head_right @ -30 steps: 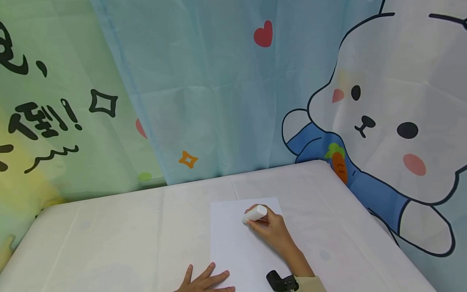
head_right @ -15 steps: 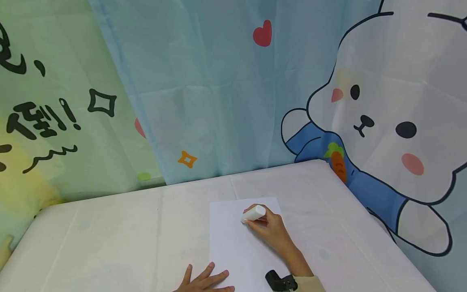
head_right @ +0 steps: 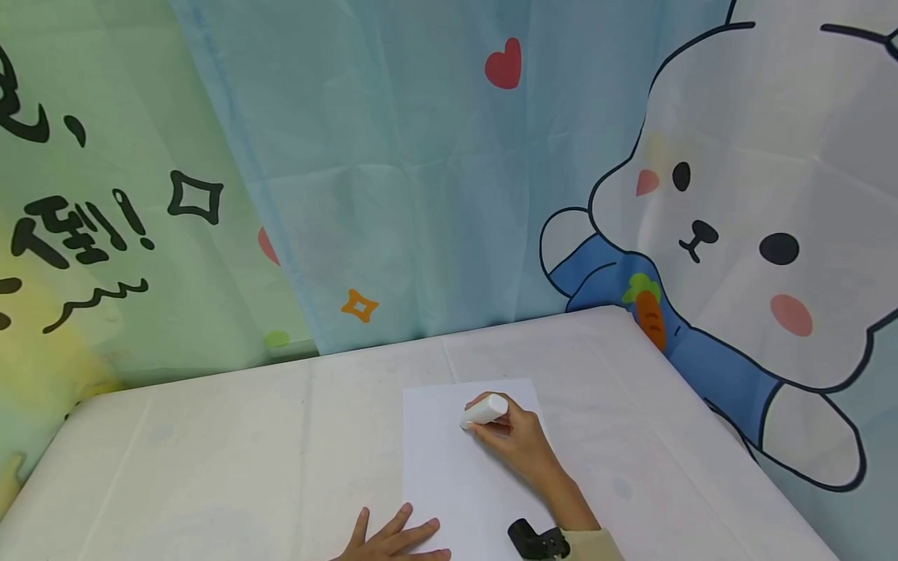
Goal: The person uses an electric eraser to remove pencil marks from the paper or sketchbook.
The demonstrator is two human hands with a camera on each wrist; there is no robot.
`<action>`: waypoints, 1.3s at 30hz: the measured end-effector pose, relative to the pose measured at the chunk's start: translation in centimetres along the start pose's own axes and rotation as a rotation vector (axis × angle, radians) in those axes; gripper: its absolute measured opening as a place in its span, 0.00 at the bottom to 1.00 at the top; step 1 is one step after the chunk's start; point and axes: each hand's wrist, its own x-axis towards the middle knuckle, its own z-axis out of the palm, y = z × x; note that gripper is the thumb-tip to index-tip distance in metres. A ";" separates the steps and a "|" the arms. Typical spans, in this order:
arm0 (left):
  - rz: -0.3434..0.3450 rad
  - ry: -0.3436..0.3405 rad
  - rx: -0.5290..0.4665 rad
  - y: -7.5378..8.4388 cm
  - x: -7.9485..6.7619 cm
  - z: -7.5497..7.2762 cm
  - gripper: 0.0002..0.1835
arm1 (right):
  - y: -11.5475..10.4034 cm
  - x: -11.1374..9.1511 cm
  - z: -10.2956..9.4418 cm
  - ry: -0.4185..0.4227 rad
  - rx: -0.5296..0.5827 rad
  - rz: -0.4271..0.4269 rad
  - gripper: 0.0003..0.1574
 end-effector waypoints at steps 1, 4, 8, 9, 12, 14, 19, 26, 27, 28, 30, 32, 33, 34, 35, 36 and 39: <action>0.002 -0.002 -0.003 0.0 0.0 0.0 0.28 | 0.1 0.0 0.0 -0.001 -0.002 -0.001 0.26; 0.003 -0.006 -0.012 0.0 0.0 -0.1 0.29 | 0.1 0.0 0.0 -0.001 -0.004 -0.007 0.26; 0.005 -0.002 -0.021 0.0 0.0 -0.2 0.29 | 0.1 0.1 0.0 0.001 -0.002 -0.016 0.27; 0.007 0.002 -0.016 0.0 0.0 -0.2 0.29 | 0.1 0.1 0.0 0.001 0.000 -0.016 0.26; 0.005 -0.003 -0.004 0.1 0.0 -0.3 0.29 | -0.1 0.1 0.0 0.002 0.009 -0.017 0.26; -0.002 -0.011 -0.009 0.1 0.0 -0.3 0.29 | -0.2 0.2 0.0 0.002 0.011 -0.016 0.26; -0.012 -0.021 -0.024 0.2 0.0 -0.4 0.29 | -0.1 0.1 0.0 0.004 0.008 -0.018 0.25; 0.005 -0.004 -0.013 0.2 0.0 -0.3 0.29 | 0.0 0.1 0.0 0.009 -0.008 -0.020 0.26; 0.012 0.002 -0.010 0.2 0.0 -0.3 0.29 | 0.0 0.0 0.0 0.009 -0.008 -0.020 0.26; 0.017 0.005 -0.006 0.2 -0.1 -0.3 0.29 | 0.0 0.0 0.0 0.009 -0.011 -0.019 0.26; 0.020 0.011 0.008 0.2 -0.1 -0.3 0.29 | 0.0 0.0 0.0 0.009 -0.008 -0.013 0.25; 0.013 0.007 -0.003 0.2 -0.1 -0.3 0.28 | 0.0 0.0 0.0 0.010 -0.003 -0.009 0.25; 0.010 0.006 -0.008 0.2 -0.1 -0.3 0.28 | 0.0 0.0 -0.1 0.009 0.002 -0.005 0.25; 0.003 0.003 -0.011 0.3 -0.1 -0.3 0.28 | -0.1 0.0 -0.1 0.010 0.004 -0.001 0.25; -0.005 -0.001 -0.014 0.3 -0.1 -0.3 0.28 | -0.1 0.0 -0.1 0.010 0.007 0.004 0.25; -0.009 -0.003 -0.019 0.3 -0.1 -0.4 0.28 | -0.1 0.0 -0.1 0.011 0.003 0.005 0.25; -0.016 -0.004 -0.017 0.5 -0.2 -0.4 0.28 | -0.1 0.1 -0.1 0.014 -0.009 0.002 0.25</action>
